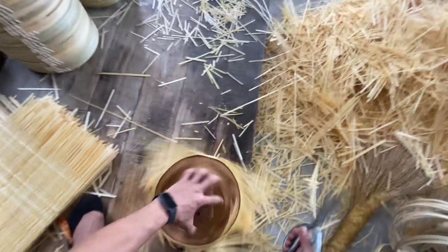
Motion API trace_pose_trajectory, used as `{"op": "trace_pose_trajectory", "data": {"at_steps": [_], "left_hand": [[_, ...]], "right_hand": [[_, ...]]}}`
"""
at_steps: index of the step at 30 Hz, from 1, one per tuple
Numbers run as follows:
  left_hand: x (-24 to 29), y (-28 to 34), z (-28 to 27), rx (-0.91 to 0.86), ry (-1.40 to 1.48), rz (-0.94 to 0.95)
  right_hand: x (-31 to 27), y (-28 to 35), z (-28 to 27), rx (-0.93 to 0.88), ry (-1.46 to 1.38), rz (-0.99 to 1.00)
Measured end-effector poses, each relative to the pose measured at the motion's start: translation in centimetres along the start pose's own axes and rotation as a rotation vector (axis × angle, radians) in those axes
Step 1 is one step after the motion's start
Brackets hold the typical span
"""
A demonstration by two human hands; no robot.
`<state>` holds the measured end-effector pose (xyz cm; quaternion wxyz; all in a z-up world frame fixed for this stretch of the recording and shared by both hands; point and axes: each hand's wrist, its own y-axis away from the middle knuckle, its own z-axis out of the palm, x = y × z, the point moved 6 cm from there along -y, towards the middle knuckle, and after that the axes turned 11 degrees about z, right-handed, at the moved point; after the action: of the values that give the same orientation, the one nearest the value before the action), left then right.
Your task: The person sits on the floor of a bamboo workshop and assembles a round woven bamboo sieve. They lay a woven bamboo mat over a wooden mold, trim excess bamboo strips with scissors, tuck and weave the strips around the rim, and fit a bamboo ring around the edge.
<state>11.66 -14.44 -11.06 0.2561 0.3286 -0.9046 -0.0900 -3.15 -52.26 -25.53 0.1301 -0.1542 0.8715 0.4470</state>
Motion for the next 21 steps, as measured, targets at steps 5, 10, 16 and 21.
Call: {"op": "trace_pose_trajectory", "data": {"at_steps": [5, 10, 16, 21], "left_hand": [[3.4, 1.3, 1.6, -0.043, -0.069, 0.138], [1.7, 1.4, 3.9, 0.335, 0.277, -0.445], [0.7, 1.0, 5.7, 0.312, 0.236, -0.344], [1.8, 1.0, 4.5, 0.301, 0.232, -0.276]], "right_hand": [[-1.9, 3.8, -1.0, 0.093, 0.106, -0.331], [-9.2, 8.4, 1.9, 0.079, 0.763, -0.55], [-15.6, 12.1, 4.9, 0.201, 1.019, -0.761], [-10.6, 7.9, 5.8, 0.174, 0.953, -0.609]]}}
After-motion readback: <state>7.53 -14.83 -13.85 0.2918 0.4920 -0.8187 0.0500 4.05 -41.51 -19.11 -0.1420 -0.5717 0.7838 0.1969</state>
